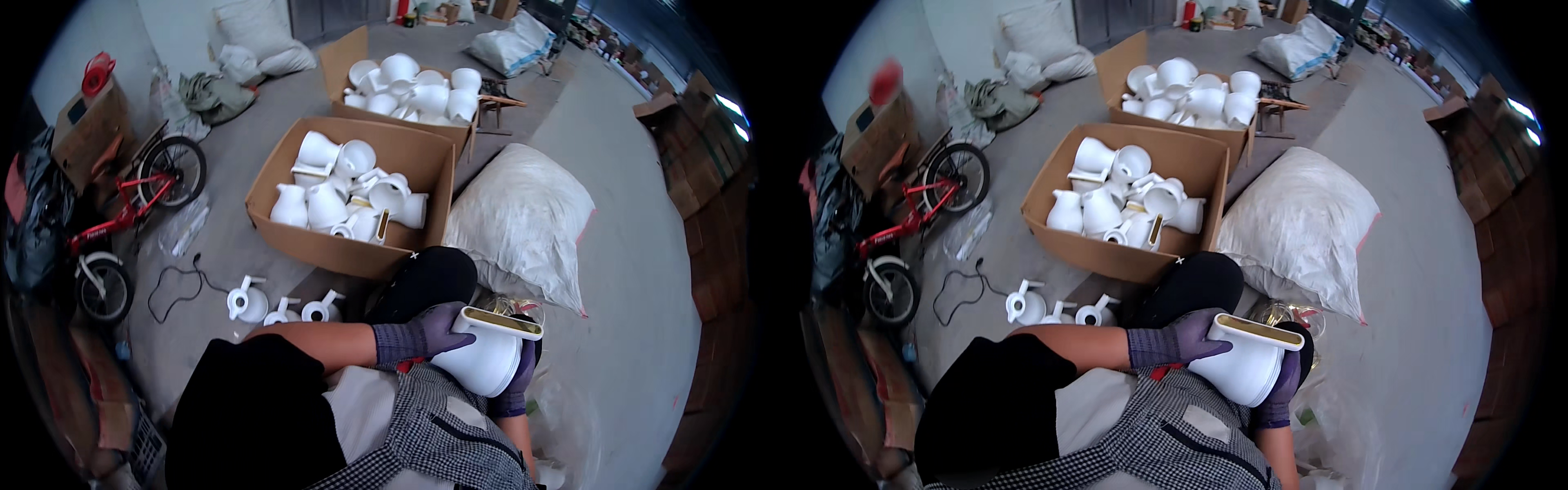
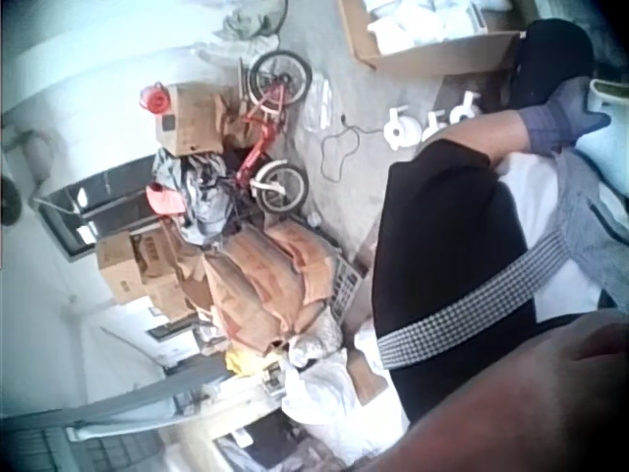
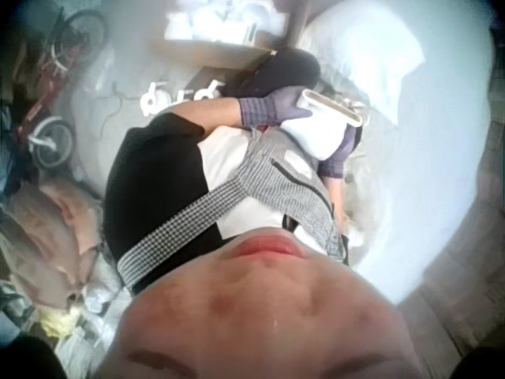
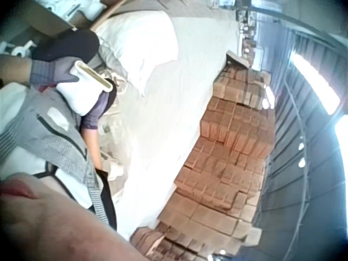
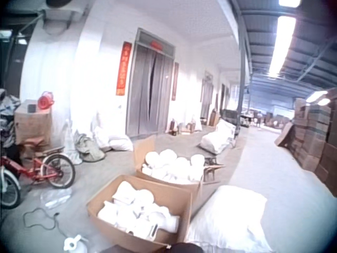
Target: The person sits on the floor and assembles white ceramic pitchers by inserting a gold-colored rectangular piece into the spout area. They handle the pitchers one at a time, inspecting the fit and rotating the items before placing them into a cardboard box.
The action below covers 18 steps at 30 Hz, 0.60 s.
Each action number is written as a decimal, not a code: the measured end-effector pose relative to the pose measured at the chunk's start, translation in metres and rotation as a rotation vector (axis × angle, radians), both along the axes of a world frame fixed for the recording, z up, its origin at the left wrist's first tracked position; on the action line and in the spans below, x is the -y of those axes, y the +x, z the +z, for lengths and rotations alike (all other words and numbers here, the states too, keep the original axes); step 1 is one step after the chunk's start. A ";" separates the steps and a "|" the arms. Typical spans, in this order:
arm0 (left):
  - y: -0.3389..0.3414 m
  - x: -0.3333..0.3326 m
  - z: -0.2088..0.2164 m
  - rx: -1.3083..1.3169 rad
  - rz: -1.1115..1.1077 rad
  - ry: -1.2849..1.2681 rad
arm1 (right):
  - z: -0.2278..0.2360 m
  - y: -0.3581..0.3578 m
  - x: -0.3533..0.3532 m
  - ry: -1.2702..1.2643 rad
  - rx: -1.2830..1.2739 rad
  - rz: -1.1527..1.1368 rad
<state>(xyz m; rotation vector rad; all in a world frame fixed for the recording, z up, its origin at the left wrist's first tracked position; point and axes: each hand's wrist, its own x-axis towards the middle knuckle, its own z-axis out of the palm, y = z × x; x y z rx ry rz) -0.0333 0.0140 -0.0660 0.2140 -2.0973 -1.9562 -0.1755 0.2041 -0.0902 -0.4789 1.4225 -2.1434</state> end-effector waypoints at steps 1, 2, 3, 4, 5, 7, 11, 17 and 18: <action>-0.001 0.001 0.001 -0.006 -0.004 0.001 | 0.002 0.001 0.000 0.002 0.022 0.008; -0.002 0.000 -0.002 -0.021 0.006 -0.003 | 0.005 0.001 -0.001 0.004 0.044 0.014; -0.002 0.000 -0.003 -0.020 0.016 -0.013 | 0.006 0.002 -0.002 0.007 0.066 0.017; -0.003 0.001 -0.002 -0.017 0.023 -0.026 | 0.008 0.002 0.001 0.074 -0.008 0.011; -0.004 0.002 -0.001 -0.015 0.026 -0.039 | 0.011 0.003 0.001 0.035 0.069 0.036; -0.004 0.003 -0.001 -0.011 0.032 -0.053 | 0.018 0.005 0.003 -0.047 0.223 0.077; -0.003 0.004 -0.001 -0.001 0.033 -0.058 | 0.004 -0.003 -0.001 -0.002 0.235 0.065; 0.001 0.005 0.003 -0.048 0.035 -0.063 | 0.018 0.004 0.008 -0.049 0.290 0.076; 0.000 0.004 0.001 -0.061 0.045 -0.062 | 0.020 0.005 0.010 -0.032 0.265 0.075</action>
